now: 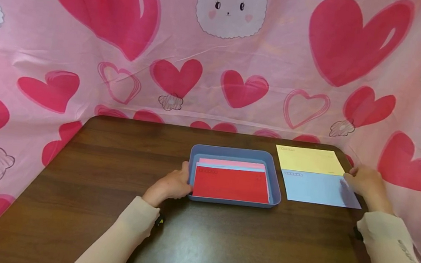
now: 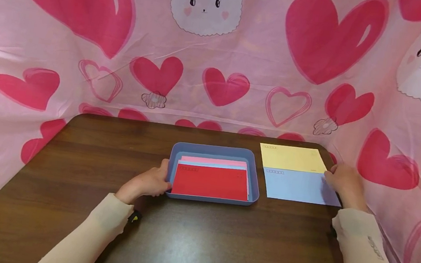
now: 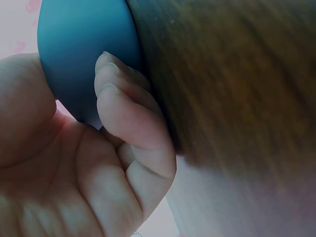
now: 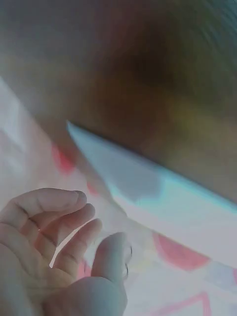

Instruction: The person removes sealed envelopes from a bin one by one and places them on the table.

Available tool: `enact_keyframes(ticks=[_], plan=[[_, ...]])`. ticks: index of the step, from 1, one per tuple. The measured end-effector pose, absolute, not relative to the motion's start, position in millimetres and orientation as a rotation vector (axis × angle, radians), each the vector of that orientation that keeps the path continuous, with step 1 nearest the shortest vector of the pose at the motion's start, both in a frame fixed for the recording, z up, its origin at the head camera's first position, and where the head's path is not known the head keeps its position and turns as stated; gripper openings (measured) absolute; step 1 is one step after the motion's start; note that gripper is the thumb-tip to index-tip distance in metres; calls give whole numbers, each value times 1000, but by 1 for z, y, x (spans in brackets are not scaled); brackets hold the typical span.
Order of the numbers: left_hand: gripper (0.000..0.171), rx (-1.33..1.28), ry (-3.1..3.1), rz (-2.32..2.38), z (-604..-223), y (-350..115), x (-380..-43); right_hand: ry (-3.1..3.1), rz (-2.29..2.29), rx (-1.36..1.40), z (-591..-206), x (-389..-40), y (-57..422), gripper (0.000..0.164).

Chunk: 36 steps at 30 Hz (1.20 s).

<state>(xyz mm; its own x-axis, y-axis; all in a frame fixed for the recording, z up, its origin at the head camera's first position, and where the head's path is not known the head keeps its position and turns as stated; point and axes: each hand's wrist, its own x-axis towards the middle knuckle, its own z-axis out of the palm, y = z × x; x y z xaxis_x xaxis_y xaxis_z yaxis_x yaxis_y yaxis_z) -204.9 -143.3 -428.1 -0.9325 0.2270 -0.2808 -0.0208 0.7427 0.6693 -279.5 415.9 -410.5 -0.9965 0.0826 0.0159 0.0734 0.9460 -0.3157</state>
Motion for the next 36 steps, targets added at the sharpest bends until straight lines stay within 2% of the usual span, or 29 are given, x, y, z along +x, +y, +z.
enact_keyframes(ticks=[8,12,16,24,36], plan=[[64,153,2606,997,-428,-144,-204,-3021,574,159,-377,-279,374,41],[64,154,2608,992,-428,-144,-204,-2965,576,290,-370,-277,345,37],[65,146,2592,1003,-429,-144,-205,-2902,643,430,-367,-271,312,30],[64,146,2593,1009,-430,-143,-205,-2955,810,738,-363,-259,248,30],[65,158,2603,1001,-429,-144,-205,-3014,854,885,-380,-262,214,30]])
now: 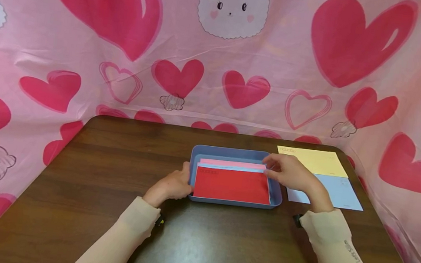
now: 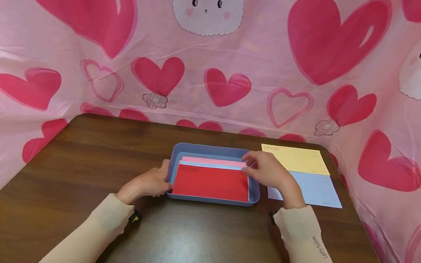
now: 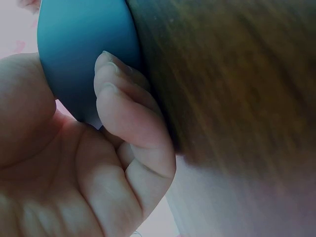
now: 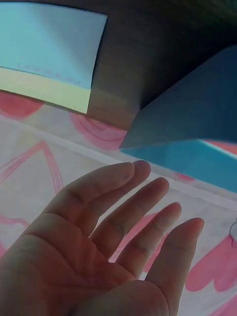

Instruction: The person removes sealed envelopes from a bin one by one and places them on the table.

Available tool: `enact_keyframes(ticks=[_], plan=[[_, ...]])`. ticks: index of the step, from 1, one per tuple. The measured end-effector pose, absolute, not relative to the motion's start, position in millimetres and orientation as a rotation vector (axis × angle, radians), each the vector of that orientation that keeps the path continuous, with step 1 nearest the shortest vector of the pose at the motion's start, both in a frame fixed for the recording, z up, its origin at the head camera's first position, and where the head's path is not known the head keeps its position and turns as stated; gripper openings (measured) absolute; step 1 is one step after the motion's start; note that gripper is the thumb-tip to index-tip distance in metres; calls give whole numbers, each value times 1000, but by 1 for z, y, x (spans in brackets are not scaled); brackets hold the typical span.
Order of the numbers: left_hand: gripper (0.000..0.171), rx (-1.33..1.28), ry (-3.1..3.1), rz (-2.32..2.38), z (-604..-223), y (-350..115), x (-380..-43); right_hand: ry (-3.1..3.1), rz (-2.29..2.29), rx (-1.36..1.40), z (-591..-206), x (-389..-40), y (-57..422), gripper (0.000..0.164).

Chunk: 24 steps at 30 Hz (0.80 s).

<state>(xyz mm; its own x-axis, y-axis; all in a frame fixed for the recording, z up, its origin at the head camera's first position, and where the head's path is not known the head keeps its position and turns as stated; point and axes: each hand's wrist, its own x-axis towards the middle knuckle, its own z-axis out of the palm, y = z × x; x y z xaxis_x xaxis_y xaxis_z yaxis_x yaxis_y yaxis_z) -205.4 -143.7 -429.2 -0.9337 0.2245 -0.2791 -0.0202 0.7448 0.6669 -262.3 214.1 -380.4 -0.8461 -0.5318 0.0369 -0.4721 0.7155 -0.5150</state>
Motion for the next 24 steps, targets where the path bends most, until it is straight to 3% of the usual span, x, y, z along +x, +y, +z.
enact_keyframes(ticks=[24], plan=[[65,149,2583,1017,-430,-143,-206,2791,-605,-868,-405,-260,201,32]])
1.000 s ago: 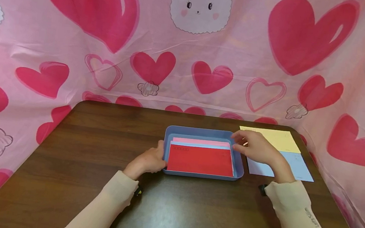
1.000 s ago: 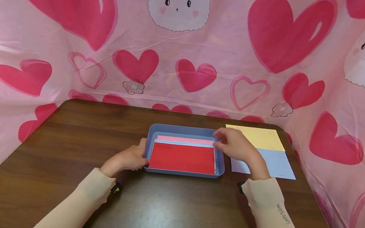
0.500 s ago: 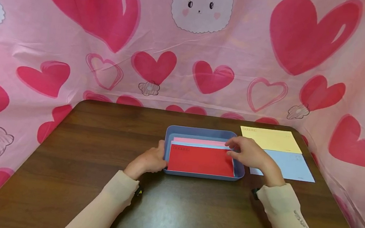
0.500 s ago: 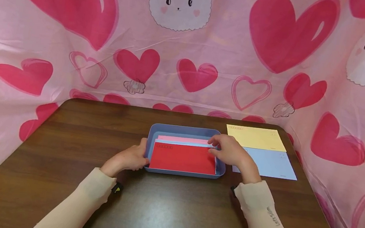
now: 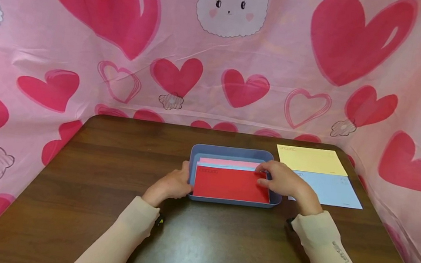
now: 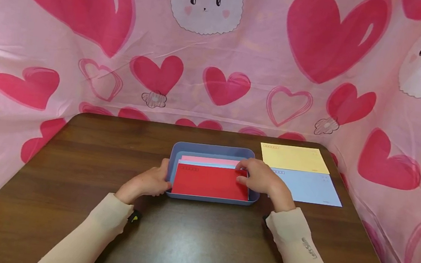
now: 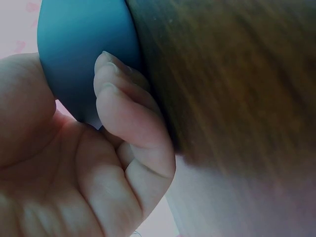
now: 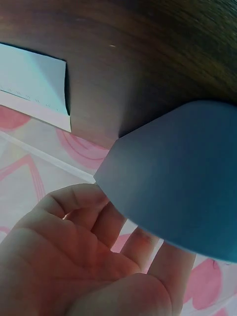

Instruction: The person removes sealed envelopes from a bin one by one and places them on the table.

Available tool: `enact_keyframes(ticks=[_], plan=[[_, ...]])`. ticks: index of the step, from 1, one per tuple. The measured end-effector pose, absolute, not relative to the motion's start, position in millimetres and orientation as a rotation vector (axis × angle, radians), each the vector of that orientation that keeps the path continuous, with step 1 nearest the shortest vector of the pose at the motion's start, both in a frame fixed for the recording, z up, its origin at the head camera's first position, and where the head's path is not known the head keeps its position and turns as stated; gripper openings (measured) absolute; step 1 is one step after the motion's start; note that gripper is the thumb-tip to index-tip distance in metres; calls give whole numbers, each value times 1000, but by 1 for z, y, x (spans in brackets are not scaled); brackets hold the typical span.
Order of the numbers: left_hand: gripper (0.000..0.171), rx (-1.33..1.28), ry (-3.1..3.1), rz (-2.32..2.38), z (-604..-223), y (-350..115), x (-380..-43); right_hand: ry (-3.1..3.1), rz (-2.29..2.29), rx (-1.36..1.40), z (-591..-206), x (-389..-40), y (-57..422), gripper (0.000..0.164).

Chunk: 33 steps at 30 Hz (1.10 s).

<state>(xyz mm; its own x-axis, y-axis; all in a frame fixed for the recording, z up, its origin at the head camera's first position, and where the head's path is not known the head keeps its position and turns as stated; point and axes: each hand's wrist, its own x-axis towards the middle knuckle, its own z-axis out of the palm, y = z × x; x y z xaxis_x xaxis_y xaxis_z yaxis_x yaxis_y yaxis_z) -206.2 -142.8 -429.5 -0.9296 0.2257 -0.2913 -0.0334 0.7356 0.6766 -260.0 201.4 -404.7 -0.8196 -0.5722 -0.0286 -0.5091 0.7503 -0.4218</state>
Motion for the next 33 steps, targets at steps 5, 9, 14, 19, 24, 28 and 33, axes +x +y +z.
enact_keyframes(ticks=[5,9,14,19,24,28,33], plan=[[62,142,2584,1018,-429,-143,-206,2786,-600,-876,-403,-261,201,33],[63,138,2584,1017,-429,-144,-206,2785,-630,-870,-403,-261,200,31],[64,141,2585,1011,-429,-144,-205,2814,-694,-849,-403,-260,199,32],[62,150,2596,1003,-429,-144,-206,2848,-754,-854,-404,-260,201,33],[60,156,2604,996,-430,-144,-207,2837,-828,-837,-404,-261,202,35],[60,161,2615,977,-430,-144,-207,2800,-927,-733,-405,-263,204,40],[61,153,2612,972,-430,-143,-207,2657,-1094,-555,-403,-264,209,50]])
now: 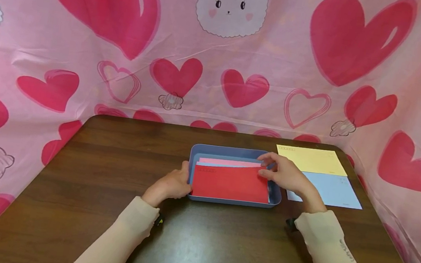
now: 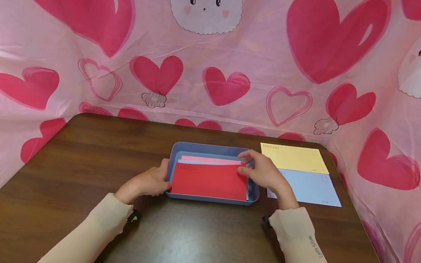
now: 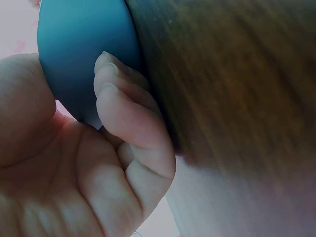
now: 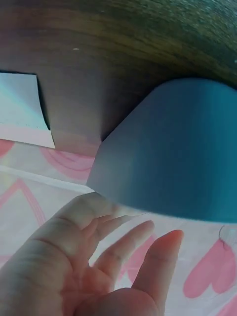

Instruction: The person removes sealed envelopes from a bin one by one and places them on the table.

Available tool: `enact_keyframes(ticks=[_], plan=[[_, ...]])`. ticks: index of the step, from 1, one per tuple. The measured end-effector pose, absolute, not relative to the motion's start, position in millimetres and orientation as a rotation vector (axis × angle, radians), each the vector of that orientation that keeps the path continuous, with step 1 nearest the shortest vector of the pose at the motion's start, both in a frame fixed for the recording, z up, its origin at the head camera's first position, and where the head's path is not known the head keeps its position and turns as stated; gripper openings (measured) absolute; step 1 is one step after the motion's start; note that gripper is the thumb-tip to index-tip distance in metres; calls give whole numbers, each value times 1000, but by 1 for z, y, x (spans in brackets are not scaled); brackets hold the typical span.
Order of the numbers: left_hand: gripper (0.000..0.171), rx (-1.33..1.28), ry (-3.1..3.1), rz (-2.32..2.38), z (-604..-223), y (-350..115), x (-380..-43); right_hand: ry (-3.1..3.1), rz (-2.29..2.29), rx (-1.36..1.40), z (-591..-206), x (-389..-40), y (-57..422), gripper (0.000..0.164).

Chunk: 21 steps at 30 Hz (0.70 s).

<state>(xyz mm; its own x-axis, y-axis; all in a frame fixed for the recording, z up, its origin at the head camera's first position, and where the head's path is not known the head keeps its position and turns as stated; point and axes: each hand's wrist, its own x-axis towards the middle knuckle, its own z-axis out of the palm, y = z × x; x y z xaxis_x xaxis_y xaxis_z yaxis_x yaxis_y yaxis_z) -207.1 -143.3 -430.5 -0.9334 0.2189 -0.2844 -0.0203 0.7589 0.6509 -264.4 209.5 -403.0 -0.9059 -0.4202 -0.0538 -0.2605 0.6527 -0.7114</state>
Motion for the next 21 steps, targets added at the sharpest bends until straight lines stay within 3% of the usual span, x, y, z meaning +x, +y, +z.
enact_keyframes(ticks=[10,21], plan=[[63,129,2593,988,-430,-144,-206,2224,-1341,-453,-403,-268,219,58],[64,139,2585,1000,-429,-143,-206,2042,-1434,-443,-406,-268,224,43]])
